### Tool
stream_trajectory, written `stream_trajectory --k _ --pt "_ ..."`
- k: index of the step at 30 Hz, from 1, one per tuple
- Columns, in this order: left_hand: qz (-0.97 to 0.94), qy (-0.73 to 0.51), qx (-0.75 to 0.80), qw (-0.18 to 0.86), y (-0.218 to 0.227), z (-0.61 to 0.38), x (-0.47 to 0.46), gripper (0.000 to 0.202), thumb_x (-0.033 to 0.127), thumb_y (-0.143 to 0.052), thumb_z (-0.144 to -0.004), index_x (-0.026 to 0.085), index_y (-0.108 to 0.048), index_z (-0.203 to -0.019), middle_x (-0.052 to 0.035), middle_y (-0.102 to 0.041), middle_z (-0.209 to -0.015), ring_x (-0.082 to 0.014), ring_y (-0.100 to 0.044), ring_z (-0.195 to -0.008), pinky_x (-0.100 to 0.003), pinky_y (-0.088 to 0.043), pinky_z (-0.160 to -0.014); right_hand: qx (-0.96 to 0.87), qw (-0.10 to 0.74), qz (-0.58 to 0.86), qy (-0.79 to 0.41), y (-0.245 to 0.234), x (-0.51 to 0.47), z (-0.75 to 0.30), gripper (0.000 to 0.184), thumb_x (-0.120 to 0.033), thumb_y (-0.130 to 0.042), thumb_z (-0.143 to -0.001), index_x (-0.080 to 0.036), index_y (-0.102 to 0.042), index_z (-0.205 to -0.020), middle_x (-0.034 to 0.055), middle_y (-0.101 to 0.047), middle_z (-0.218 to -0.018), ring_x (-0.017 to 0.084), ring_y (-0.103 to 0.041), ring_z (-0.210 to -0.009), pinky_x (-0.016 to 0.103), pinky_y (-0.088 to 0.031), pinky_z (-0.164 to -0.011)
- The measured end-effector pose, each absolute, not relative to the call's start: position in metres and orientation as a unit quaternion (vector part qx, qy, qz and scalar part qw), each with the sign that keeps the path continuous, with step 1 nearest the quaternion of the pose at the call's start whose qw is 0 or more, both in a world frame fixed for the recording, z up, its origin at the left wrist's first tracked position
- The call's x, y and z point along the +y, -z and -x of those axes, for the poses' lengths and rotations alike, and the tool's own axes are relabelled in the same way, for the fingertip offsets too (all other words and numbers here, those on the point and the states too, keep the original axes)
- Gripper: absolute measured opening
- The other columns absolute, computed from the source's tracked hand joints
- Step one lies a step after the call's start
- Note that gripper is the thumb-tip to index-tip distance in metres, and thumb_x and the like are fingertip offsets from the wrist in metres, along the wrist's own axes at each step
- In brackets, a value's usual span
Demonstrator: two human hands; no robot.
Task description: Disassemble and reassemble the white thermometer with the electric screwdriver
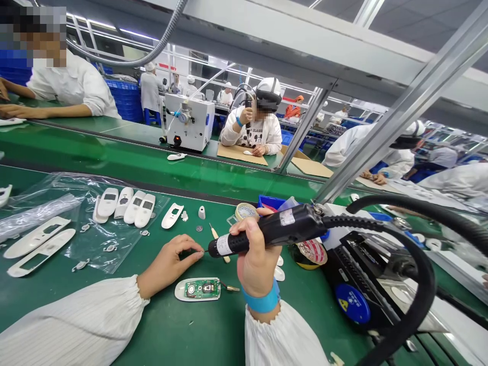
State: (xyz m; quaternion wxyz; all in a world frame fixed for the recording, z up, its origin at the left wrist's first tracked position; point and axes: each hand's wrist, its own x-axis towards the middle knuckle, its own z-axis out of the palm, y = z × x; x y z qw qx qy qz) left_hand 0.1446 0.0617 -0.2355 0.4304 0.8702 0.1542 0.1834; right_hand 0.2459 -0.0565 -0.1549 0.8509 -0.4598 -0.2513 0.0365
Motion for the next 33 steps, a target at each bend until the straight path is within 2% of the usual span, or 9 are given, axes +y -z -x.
stream_trajectory --k 4,10,19,26,31,33 --pt "-0.872 -0.184 0.16 0.424 0.236 -0.144 0.062 0.015 0.031 -0.052 -0.081 0.022 -0.064 -0.079 -0.0027 -0.058 -0.079 -0.0185 -0.05 -0.082 -0.033 -0.041 -0.074 -0.256 0.852 0.455 -0.038 0.157 -0.056 -0.245 0.022 -0.029 -0.056 -0.075 -0.023 -0.044 -0.093 -0.0072 -0.049 -0.057 0.01 -0.05 -0.052 0.029 -0.045 -0.058" --pt "-0.88 -0.186 0.147 0.411 0.234 -0.143 0.061 0.018 0.035 -0.052 -0.081 0.025 -0.066 -0.088 -0.003 -0.057 -0.08 -0.0189 -0.05 -0.082 -0.034 -0.04 -0.073 -0.267 0.852 0.449 -0.036 0.159 -0.056 -0.244 0.021 -0.027 -0.056 -0.076 -0.023 -0.045 -0.093 -0.0069 -0.05 -0.057 0.01 -0.05 -0.052 0.029 -0.045 -0.058" --pt "-0.887 -0.204 0.136 0.392 0.237 -0.144 0.06 0.015 0.033 -0.055 -0.08 0.023 -0.066 -0.083 -0.0022 -0.058 -0.08 -0.0179 -0.049 -0.08 -0.033 -0.04 -0.07 -0.28 0.853 0.439 -0.044 0.16 -0.056 -0.243 0.02 -0.026 -0.056 -0.077 -0.023 -0.046 -0.094 -0.0067 -0.051 -0.058 0.01 -0.051 -0.053 0.029 -0.045 -0.058" --pt "-0.92 -0.222 0.083 0.313 0.236 -0.141 0.06 0.015 0.027 -0.05 -0.083 0.021 -0.064 -0.083 -0.0034 -0.057 -0.081 -0.0176 -0.047 -0.077 -0.033 -0.038 -0.069 -0.305 0.842 0.441 -0.059 0.158 -0.057 -0.238 0.021 -0.024 -0.056 -0.077 -0.023 -0.047 -0.095 -0.0068 -0.049 -0.06 0.01 -0.05 -0.053 0.028 -0.045 -0.055" --pt "-0.926 -0.196 0.053 0.319 0.227 -0.134 0.054 0.024 0.029 -0.05 -0.084 0.021 -0.054 -0.106 -0.0051 -0.056 -0.095 -0.0192 -0.047 -0.087 -0.036 -0.039 -0.076 -0.338 0.811 0.475 -0.05 0.157 -0.064 -0.235 0.022 -0.025 -0.055 -0.078 -0.024 -0.046 -0.098 -0.0063 -0.051 -0.062 0.01 -0.052 -0.055 0.029 -0.046 -0.058" --pt "-0.926 -0.166 0.042 0.337 0.224 -0.127 0.049 0.023 0.032 -0.05 -0.083 0.021 -0.053 -0.104 -0.005 -0.056 -0.098 -0.0194 -0.047 -0.091 -0.036 -0.039 -0.079 -0.348 0.793 0.497 -0.039 0.156 -0.07 -0.235 0.023 -0.025 -0.056 -0.079 -0.023 -0.045 -0.1 -0.0059 -0.052 -0.062 0.011 -0.053 -0.056 0.029 -0.046 -0.059"
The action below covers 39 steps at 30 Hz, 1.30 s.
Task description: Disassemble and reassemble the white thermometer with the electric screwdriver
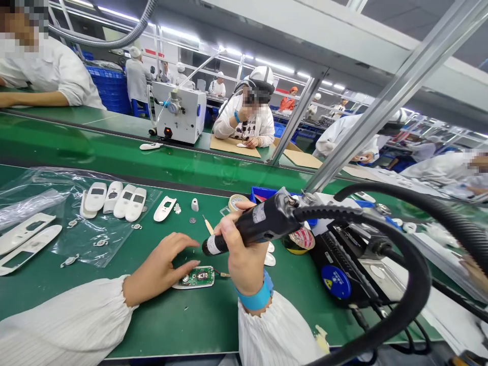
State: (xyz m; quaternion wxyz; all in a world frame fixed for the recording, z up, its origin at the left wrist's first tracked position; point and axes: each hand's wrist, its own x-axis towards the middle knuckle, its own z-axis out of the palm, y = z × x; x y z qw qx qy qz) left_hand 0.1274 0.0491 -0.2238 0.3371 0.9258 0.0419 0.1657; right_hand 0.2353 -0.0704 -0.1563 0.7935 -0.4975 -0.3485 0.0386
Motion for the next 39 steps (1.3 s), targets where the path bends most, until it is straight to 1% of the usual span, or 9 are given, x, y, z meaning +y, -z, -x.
stream_trajectory --k 3,6,8,14,19,24,30,36,39 --pt "-0.934 -0.109 0.016 0.341 0.221 -0.116 0.041 0.017 0.033 -0.049 -0.084 0.022 -0.057 -0.095 -0.0036 -0.056 -0.099 -0.019 -0.047 -0.093 -0.036 -0.038 -0.081 -0.352 0.781 0.515 -0.036 0.155 -0.082 -0.235 0.024 -0.024 -0.056 -0.079 -0.022 -0.045 -0.1 -0.0054 -0.052 -0.062 0.011 -0.054 -0.056 0.03 -0.046 -0.059" --pt "-0.941 -0.068 0.001 0.331 0.223 -0.108 0.036 0.02 0.031 -0.051 -0.084 0.023 -0.055 -0.102 -0.0036 -0.054 -0.105 -0.0195 -0.047 -0.096 -0.036 -0.038 -0.083 -0.352 0.773 0.525 -0.052 0.154 -0.091 -0.231 0.024 -0.024 -0.056 -0.079 -0.022 -0.046 -0.1 -0.005 -0.053 -0.062 0.012 -0.054 -0.057 0.03 -0.045 -0.058" --pt "-0.943 -0.053 -0.006 0.328 0.225 -0.107 0.035 0.021 0.03 -0.05 -0.084 0.023 -0.054 -0.104 -0.0032 -0.056 -0.105 -0.0193 -0.047 -0.096 -0.036 -0.039 -0.083 -0.35 0.768 0.531 -0.069 0.155 -0.096 -0.228 0.024 -0.024 -0.057 -0.079 -0.023 -0.045 -0.1 -0.005 -0.053 -0.063 0.011 -0.053 -0.057 0.029 -0.045 -0.058" --pt "-0.943 -0.057 -0.019 0.328 0.23 -0.108 0.035 0.019 0.027 -0.046 -0.086 0.021 -0.055 -0.102 -0.0027 -0.058 -0.102 -0.0183 -0.049 -0.093 -0.035 -0.039 -0.082 -0.343 0.763 0.537 -0.102 0.162 -0.101 -0.222 0.025 -0.025 -0.057 -0.08 -0.023 -0.044 -0.101 -0.0051 -0.052 -0.062 0.011 -0.051 -0.055 0.029 -0.045 -0.055" --pt "-0.942 -0.058 -0.016 0.33 0.23 -0.109 0.033 0.017 0.025 -0.047 -0.085 0.021 -0.054 -0.1 -0.0027 -0.058 -0.1 -0.0188 -0.048 -0.092 -0.034 -0.04 -0.08 -0.336 0.771 0.529 -0.11 0.163 -0.102 -0.218 0.025 -0.025 -0.056 -0.08 -0.024 -0.044 -0.102 -0.0054 -0.052 -0.063 0.01 -0.051 -0.056 0.029 -0.046 -0.056" --pt "-0.934 -0.063 -0.002 0.353 0.228 -0.109 0.032 0.012 0.022 -0.05 -0.084 0.02 -0.053 -0.095 -0.002 -0.058 -0.095 -0.0181 -0.048 -0.088 -0.033 -0.04 -0.078 -0.34 0.785 0.504 -0.121 0.162 -0.097 -0.209 0.024 -0.026 -0.055 -0.081 -0.025 -0.045 -0.102 -0.0057 -0.052 -0.064 0.01 -0.052 -0.057 0.028 -0.046 -0.057" --pt "-0.93 -0.077 0.033 0.358 0.228 -0.108 0.031 0.026 0.025 -0.054 -0.08 0.022 -0.049 -0.105 -0.0045 -0.056 -0.098 -0.0207 -0.048 -0.091 -0.037 -0.038 -0.08 -0.344 0.791 0.49 -0.128 0.161 -0.089 -0.203 0.024 -0.025 -0.055 -0.08 -0.024 -0.045 -0.102 -0.006 -0.052 -0.064 0.01 -0.053 -0.056 0.029 -0.046 -0.058" --pt "-0.933 -0.072 0.055 0.348 0.229 -0.109 0.028 0.03 0.028 -0.055 -0.079 0.021 -0.048 -0.107 -0.0059 -0.054 -0.095 -0.0224 -0.048 -0.088 -0.038 -0.039 -0.077 -0.35 0.795 0.481 -0.121 0.158 -0.09 -0.201 0.024 -0.026 -0.055 -0.08 -0.024 -0.045 -0.101 -0.0056 -0.053 -0.064 0.01 -0.054 -0.056 0.029 -0.046 -0.057" --pt "-0.934 -0.065 0.042 0.349 0.227 -0.107 0.025 0.042 0.034 -0.059 -0.076 0.021 -0.045 -0.113 -0.0069 -0.055 -0.1 -0.0239 -0.048 -0.091 -0.039 -0.038 -0.079 -0.349 0.797 0.48 -0.11 0.156 -0.095 -0.199 0.023 -0.025 -0.056 -0.079 -0.024 -0.046 -0.099 -0.0053 -0.053 -0.064 0.01 -0.053 -0.055 0.029 -0.046 -0.057"
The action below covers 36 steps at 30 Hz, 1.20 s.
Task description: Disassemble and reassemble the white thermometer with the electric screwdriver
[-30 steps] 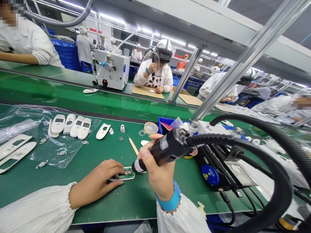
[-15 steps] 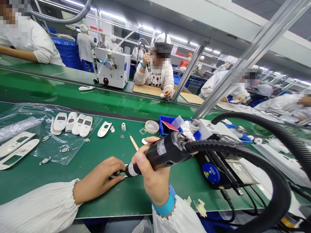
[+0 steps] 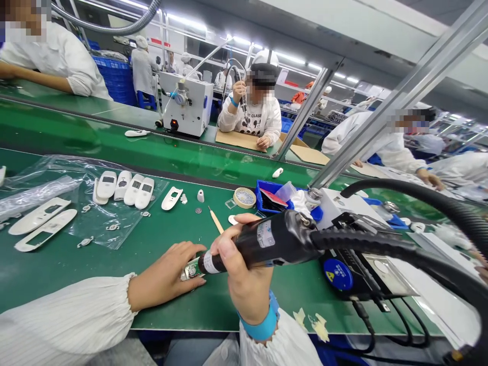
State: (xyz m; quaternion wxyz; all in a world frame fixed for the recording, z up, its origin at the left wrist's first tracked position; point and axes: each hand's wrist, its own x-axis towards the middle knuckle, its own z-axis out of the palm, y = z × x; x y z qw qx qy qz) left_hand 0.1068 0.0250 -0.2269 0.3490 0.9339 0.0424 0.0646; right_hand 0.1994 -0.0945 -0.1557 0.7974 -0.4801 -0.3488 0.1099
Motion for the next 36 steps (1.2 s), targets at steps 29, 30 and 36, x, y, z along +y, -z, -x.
stream_trajectory --k 29,30,36 --pt "-0.895 0.016 -0.15 0.419 0.235 -0.13 0.043 0.015 0.035 -0.059 -0.077 0.03 -0.067 -0.088 -0.0047 -0.053 -0.124 -0.0206 -0.042 -0.119 -0.047 -0.016 -0.107 -0.336 0.789 0.506 -0.091 0.161 -0.129 -0.171 0.023 -0.027 -0.056 -0.078 -0.024 -0.045 -0.098 -0.0052 -0.051 -0.062 0.011 -0.052 -0.054 0.03 -0.046 -0.055" --pt "-0.895 0.015 -0.147 0.421 0.235 -0.13 0.043 0.015 0.035 -0.059 -0.077 0.03 -0.067 -0.088 -0.0045 -0.053 -0.124 -0.0205 -0.042 -0.119 -0.046 -0.017 -0.107 -0.336 0.788 0.507 -0.095 0.162 -0.128 -0.17 0.023 -0.027 -0.056 -0.079 -0.024 -0.045 -0.098 -0.0051 -0.051 -0.063 0.011 -0.052 -0.055 0.03 -0.046 -0.056" --pt "-0.895 0.01 -0.132 0.427 0.24 -0.129 0.042 0.015 0.034 -0.06 -0.076 0.029 -0.068 -0.088 -0.0038 -0.053 -0.124 -0.0216 -0.045 -0.117 -0.044 -0.024 -0.104 -0.345 0.782 0.511 -0.091 0.166 -0.127 -0.169 0.023 -0.027 -0.055 -0.079 -0.024 -0.045 -0.099 -0.0046 -0.051 -0.063 0.012 -0.052 -0.056 0.03 -0.045 -0.056"
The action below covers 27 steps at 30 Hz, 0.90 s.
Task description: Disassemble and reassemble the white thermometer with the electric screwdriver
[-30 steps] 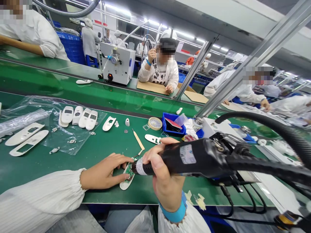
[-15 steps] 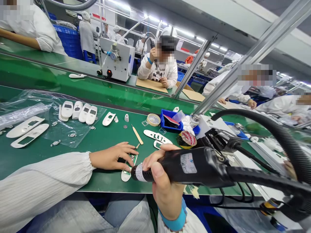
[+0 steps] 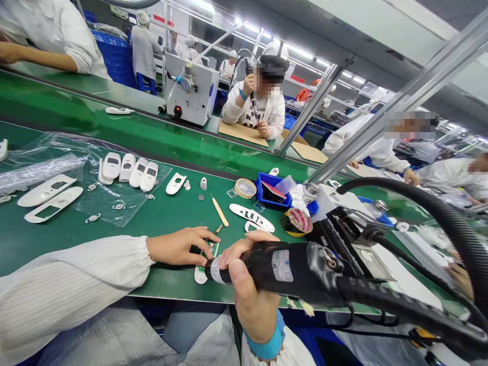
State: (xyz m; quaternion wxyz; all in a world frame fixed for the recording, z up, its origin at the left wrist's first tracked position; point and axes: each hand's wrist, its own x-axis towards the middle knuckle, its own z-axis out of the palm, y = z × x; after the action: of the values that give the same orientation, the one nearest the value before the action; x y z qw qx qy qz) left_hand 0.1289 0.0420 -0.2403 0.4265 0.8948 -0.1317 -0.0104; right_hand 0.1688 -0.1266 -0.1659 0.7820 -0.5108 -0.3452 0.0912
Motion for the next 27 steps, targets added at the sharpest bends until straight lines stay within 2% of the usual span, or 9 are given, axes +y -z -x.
stream_trajectory --k 8,12,19,27 --pt "-0.889 0.0 -0.126 0.44 0.2424 -0.1296 0.0426 0.013 0.033 -0.063 -0.074 0.029 -0.069 -0.084 -0.0026 -0.055 -0.121 -0.0214 -0.047 -0.113 -0.039 -0.033 -0.099 -0.354 0.77 0.523 -0.092 0.1694 -0.1257 -0.1669 0.023 -0.027 -0.055 -0.08 -0.024 -0.044 -0.1 -0.0042 -0.051 -0.064 0.012 -0.051 -0.056 0.031 -0.046 -0.056" --pt "-0.888 -0.002 -0.128 0.441 0.242 -0.13 0.0418 0.015 0.031 -0.063 -0.074 0.027 -0.069 -0.086 -0.0048 -0.055 -0.121 -0.0214 -0.047 -0.113 -0.037 -0.035 -0.097 -0.367 0.767 0.518 -0.095 0.1705 -0.1257 -0.166 0.024 -0.025 -0.055 -0.08 -0.023 -0.044 -0.101 -0.0041 -0.052 -0.065 0.012 -0.052 -0.057 0.031 -0.046 -0.056" --pt "-0.89 0.001 -0.13 0.438 0.2425 -0.1289 0.0419 0.015 0.027 -0.063 -0.074 0.024 -0.069 -0.086 -0.0064 -0.054 -0.122 -0.0224 -0.047 -0.114 -0.038 -0.036 -0.096 -0.389 0.756 0.516 -0.101 0.172 -0.1234 -0.1665 0.022 -0.024 -0.054 -0.08 -0.023 -0.044 -0.1 -0.0042 -0.052 -0.065 0.012 -0.052 -0.057 0.031 -0.046 -0.056" --pt "-0.889 0.012 -0.13 0.439 0.2389 -0.1287 0.0413 0.012 0.021 -0.065 -0.072 0.022 -0.069 -0.084 -0.0065 -0.054 -0.122 -0.0222 -0.048 -0.113 -0.036 -0.036 -0.097 -0.465 0.721 0.482 -0.177 0.1744 -0.1182 -0.1706 0.021 -0.022 -0.056 -0.079 -0.023 -0.043 -0.096 -0.0039 -0.052 -0.067 0.011 -0.051 -0.056 0.029 -0.044 -0.054"
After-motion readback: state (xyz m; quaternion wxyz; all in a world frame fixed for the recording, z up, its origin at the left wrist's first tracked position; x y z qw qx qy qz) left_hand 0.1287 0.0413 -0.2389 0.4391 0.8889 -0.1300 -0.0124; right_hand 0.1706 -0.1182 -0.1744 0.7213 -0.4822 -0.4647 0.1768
